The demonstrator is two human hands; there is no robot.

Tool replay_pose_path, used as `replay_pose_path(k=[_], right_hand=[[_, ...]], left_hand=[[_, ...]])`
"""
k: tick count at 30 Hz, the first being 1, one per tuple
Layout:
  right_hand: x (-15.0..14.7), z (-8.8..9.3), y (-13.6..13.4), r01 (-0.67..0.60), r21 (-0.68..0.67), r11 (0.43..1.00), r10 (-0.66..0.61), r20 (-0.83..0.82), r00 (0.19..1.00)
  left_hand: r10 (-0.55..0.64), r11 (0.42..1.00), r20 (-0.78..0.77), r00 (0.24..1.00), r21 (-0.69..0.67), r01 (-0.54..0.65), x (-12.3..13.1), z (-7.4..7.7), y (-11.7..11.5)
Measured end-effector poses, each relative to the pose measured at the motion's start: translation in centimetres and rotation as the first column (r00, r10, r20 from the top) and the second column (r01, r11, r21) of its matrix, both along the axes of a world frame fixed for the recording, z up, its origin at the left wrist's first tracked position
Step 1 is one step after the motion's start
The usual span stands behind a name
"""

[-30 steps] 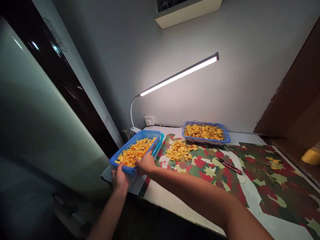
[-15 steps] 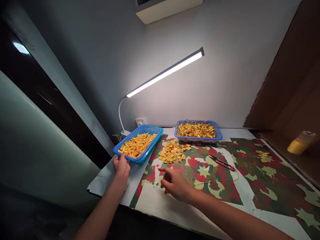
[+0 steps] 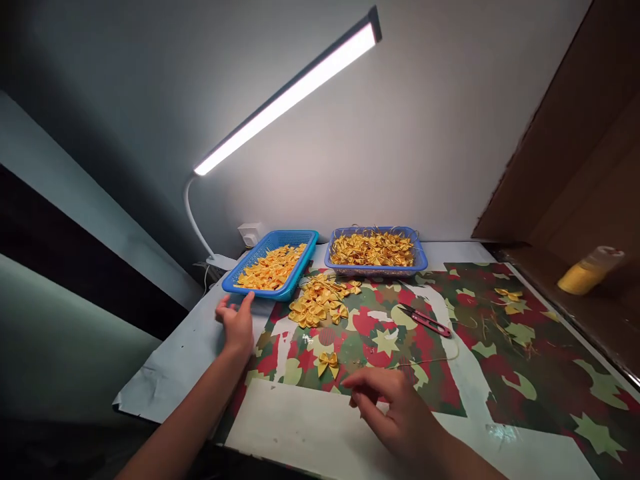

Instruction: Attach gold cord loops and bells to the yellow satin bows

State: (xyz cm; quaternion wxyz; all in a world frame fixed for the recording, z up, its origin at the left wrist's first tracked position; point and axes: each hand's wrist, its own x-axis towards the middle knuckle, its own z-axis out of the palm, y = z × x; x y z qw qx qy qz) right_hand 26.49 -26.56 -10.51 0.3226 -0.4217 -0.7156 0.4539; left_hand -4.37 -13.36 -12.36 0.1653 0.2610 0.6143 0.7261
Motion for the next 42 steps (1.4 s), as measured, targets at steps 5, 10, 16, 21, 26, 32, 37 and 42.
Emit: replay_pose_path(k=[5, 10, 16, 21, 26, 32, 37, 42], right_hand=[[0.9, 0.9, 2.3, 0.094, 0.205, 0.974, -0.133, 0.185, 0.974], [-2.7, -0.8, 3.6, 0.067, 0.357, 0.932, -0.230, 0.437, 0.869], [-4.2, -1.7, 4.4, 0.163, 0.315, 0.935, -0.246, 0.245, 0.938], [-2.5, -0.9, 5.7, 0.284, 0.172, 0.943, -0.255, -0.175, 0.951], [-2.7, -1.1, 5.9, 0.294, 0.161, 0.942, -0.268, -0.167, 0.949], [-3.5, -1.3, 5.5, 0.339, 0.199, 0.920, -0.316, -0.135, 0.939], [-3.2, -1.2, 5.0, 0.313, 0.199, 0.929, -0.299, -0.094, 0.949], [-2.9, -1.2, 4.7, 0.311, 0.123, 0.942, -0.309, -0.032, 0.950]], left_hand=[[-0.386, 0.876, -0.831, 0.400, -0.194, 0.442, 2.2, 0.9, -5.6], [-0.701, 0.476, -0.699, -0.141, -0.606, 0.637, 5.6, 1.1, -6.9], [-0.874, 0.251, -0.480, -0.068, -0.569, 0.783, 7.8, 1.2, -5.4], [-0.934, -0.026, 0.357, -0.026, 0.005, 1.000, 10.1, 0.1, -3.9], [-0.807, -0.043, 0.583, -0.095, 0.102, 0.994, 10.7, -0.1, -4.2], [-0.805, 0.014, 0.593, -0.033, 0.074, 0.997, 10.1, 0.0, -4.0], [-0.773, 0.205, 0.614, 0.159, 0.005, 0.979, 10.4, -0.4, -4.1], [-0.858, 0.153, 0.489, 0.160, -0.055, 0.987, 10.5, -0.2, -4.6]])
